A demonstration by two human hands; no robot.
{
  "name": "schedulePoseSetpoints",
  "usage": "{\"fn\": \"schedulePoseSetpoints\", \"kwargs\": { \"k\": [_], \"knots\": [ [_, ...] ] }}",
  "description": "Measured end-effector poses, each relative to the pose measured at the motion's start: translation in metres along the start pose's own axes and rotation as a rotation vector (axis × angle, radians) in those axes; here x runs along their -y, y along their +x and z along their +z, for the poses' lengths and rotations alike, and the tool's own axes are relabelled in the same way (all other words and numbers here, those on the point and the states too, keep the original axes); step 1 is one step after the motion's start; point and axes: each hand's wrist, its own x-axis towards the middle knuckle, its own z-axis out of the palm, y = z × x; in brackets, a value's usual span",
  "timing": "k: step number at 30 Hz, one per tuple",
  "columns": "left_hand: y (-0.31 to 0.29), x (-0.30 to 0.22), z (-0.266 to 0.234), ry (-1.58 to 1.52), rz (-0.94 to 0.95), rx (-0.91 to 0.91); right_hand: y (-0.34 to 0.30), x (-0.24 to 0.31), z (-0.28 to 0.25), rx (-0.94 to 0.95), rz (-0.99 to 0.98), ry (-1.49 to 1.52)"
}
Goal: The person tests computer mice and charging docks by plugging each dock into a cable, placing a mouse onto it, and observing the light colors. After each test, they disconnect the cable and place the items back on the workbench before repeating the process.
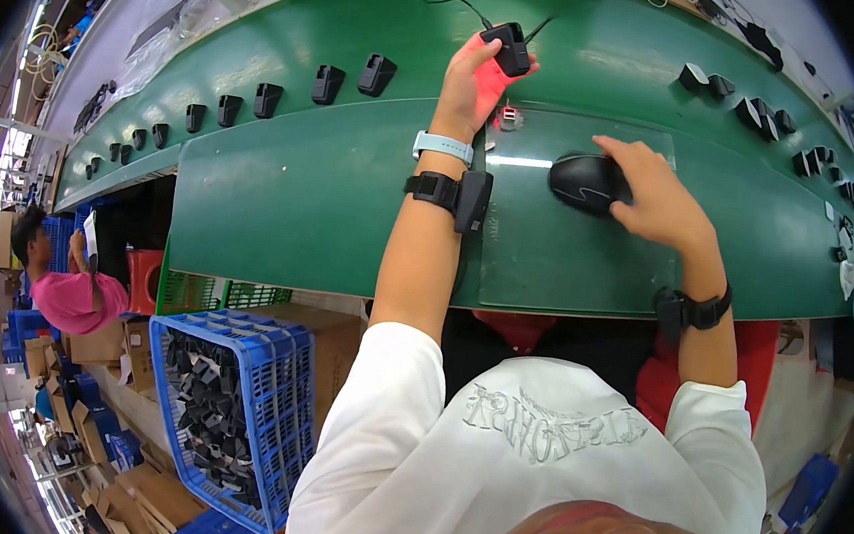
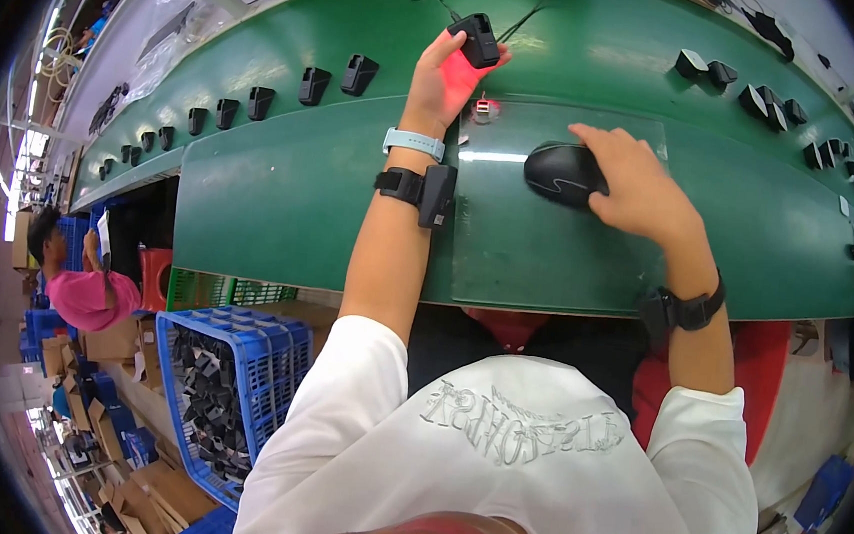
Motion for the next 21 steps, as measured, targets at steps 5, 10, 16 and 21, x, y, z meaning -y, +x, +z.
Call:
{"fn": "schedulePoseSetpoints", "kwargs": {
  "k": [5,10,16,21],
  "knots": [
    [0.003,0.003,-0.005,0.006,0.01,0.005,0.005,0.002,-0.006,-0.268,0.122,-0.265],
    [0.005,0.005,-0.008,0.052,0.021,0.014,0.016,0.025,0.017,-0.078,0.43,-0.258],
    [0.003,0.005,-0.008,0.048,0.016,0.016,0.053,0.01,0.036,-0.139,0.251,-0.231],
    [0.003,0.003,-0.005,0.07,0.036,0.002,0.052,-0.001,0.037,-0.249,0.181,-0.113]
  ]
}}
